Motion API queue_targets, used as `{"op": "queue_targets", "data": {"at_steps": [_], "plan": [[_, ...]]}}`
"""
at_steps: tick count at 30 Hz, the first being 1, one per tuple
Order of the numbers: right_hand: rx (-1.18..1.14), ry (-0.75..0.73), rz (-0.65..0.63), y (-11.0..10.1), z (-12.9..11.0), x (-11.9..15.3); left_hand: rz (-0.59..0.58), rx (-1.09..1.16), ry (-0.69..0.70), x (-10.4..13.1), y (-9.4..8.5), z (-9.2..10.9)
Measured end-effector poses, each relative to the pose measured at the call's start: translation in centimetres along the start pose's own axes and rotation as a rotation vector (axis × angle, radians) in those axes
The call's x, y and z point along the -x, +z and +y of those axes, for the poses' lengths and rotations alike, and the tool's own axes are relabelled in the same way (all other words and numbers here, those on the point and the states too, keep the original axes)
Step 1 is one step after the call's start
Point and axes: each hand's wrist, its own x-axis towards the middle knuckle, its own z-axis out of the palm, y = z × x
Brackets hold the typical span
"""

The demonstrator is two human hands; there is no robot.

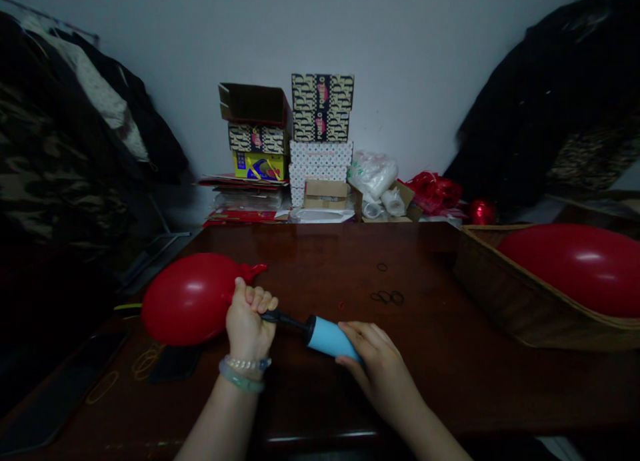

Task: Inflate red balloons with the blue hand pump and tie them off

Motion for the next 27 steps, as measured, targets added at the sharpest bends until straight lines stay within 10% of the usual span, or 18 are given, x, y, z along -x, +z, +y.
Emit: {"op": "queue_targets", "data": {"at_steps": [27], "plan": [[0.044,0.015,-0.005,0.2,-1.1,0.1,-0.021,-0.037,-0.058,1.6,0.7,-2.5]]}}
